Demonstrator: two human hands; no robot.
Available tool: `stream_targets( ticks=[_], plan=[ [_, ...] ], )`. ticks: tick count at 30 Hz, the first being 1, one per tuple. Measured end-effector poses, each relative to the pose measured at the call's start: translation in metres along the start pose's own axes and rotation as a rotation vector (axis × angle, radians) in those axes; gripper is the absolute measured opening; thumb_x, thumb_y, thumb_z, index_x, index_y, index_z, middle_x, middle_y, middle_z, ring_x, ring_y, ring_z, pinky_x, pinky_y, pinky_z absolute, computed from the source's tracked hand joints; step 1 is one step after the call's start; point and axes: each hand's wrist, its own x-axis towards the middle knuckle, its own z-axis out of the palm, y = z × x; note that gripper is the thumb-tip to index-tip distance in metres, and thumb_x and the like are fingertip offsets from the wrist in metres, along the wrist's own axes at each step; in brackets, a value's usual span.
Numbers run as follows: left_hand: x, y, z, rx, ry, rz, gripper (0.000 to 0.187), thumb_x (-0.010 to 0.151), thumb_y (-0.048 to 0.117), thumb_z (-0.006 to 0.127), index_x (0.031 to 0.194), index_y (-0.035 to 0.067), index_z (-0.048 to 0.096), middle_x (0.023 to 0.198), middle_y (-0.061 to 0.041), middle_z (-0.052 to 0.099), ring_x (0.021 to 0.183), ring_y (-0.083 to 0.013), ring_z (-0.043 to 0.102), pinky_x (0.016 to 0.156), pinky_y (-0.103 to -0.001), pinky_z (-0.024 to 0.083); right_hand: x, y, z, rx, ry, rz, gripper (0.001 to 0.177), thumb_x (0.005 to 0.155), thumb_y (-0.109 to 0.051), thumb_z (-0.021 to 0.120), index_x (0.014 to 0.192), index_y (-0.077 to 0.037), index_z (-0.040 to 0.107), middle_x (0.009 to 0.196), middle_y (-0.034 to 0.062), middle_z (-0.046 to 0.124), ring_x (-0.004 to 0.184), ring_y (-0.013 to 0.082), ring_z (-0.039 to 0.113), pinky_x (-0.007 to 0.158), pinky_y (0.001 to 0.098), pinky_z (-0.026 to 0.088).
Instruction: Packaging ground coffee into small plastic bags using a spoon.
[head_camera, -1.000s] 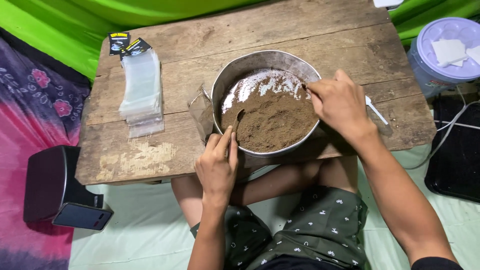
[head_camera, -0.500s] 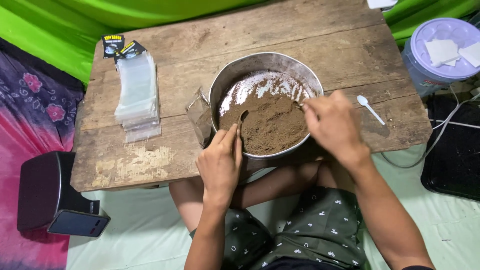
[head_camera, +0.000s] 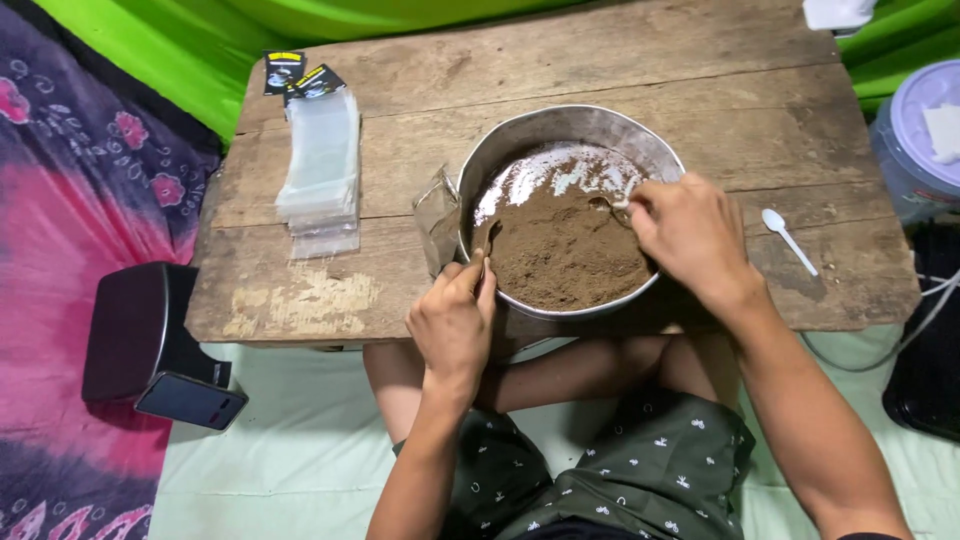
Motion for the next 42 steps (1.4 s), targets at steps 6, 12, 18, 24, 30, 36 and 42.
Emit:
stream_targets(
  ticks=[6,12,18,24,30,36,42],
  plan=[
    [0.006,0.005,0.003,-0.024,-0.007,-0.107,0.013,0.09,0.026,0.071,0.092,0.022,0.083,0.065,-0.003,0.069,0.051,-0.0302,0.068,0.047,-0.044,0.056,0.028,-0.024,-0.036,-0.132,-0.409,0.049,0.024,0.097,-0.026,0.065,0.112,-0.017,0.081,0.09,0.0252,0.077,0.097,0.0435,0.077,0.085,0.0526,0.059],
    [0.008,0.012,-0.002,0.046,-0.062,-0.13,0.019,0.091,0.026,0.069,0.102,0.018,0.082,0.071,-0.009,0.071,0.056,-0.036,0.07,0.051,-0.053,0.057,0.078,0.007,0.035,-0.174,-0.251,-0.075,0.016,0.092,-0.02,0.071,0.104,-0.018,0.081,0.084,0.0182,0.076,0.09,0.0421,0.077,0.076,0.0524,0.061],
    [0.002,0.005,0.01,0.011,-0.161,-0.194,0.023,0.093,0.031,0.064,0.103,0.021,0.082,0.076,-0.007,0.073,0.06,-0.0378,0.071,0.055,-0.055,0.058,0.083,-0.018,0.038,0.014,-0.369,-0.087,0.015,0.091,-0.016,0.067,0.093,-0.019,0.081,0.088,0.0216,0.078,0.095,0.0487,0.074,0.078,0.0581,0.058],
    [0.007,0.012,-0.013,-0.199,-0.188,-0.212,0.021,0.094,0.027,0.066,0.104,0.016,0.082,0.074,-0.01,0.072,0.067,-0.0405,0.071,0.055,-0.055,0.056,0.054,-0.045,-0.022,0.067,-0.411,-0.217,0.03,0.09,-0.006,0.067,0.114,-0.017,0.083,0.092,0.0148,0.079,0.087,0.0351,0.075,0.074,0.0462,0.062],
    [0.007,0.024,-0.047,-0.301,-0.131,-0.076,0.018,0.089,0.011,0.074,0.105,0.007,0.08,0.061,-0.002,0.054,0.044,-0.0144,0.044,0.045,-0.033,0.039,0.009,-0.006,-0.028,-0.186,0.067,-0.587,0.027,0.099,-0.026,0.065,0.124,-0.021,0.075,0.103,-0.0069,0.074,0.07,0.01,0.05,0.049,0.0214,0.041],
    [-0.003,0.005,-0.024,-0.062,-0.077,-0.051,0.02,0.088,0.011,0.075,0.106,0.009,0.08,0.069,-0.002,0.068,0.042,-0.0135,0.051,0.04,-0.032,0.045,0.055,-0.009,-0.026,0.022,-0.191,-0.258,0.032,0.089,-0.005,0.075,0.12,-0.016,0.078,0.095,0.0051,0.081,0.077,0.0198,0.069,0.075,0.0368,0.06],
    [-0.005,0.006,-0.002,0.06,-0.01,-0.054,0.014,0.091,0.02,0.067,0.097,0.02,0.08,0.067,-0.002,0.067,0.055,-0.0263,0.068,0.048,-0.041,0.056,0.117,-0.008,0.077,-0.156,-0.286,-0.375,0.014,0.081,-0.019,0.073,0.094,-0.021,0.077,0.079,0.0051,0.077,0.086,0.0334,0.077,0.074,0.0498,0.062]
  ],
)
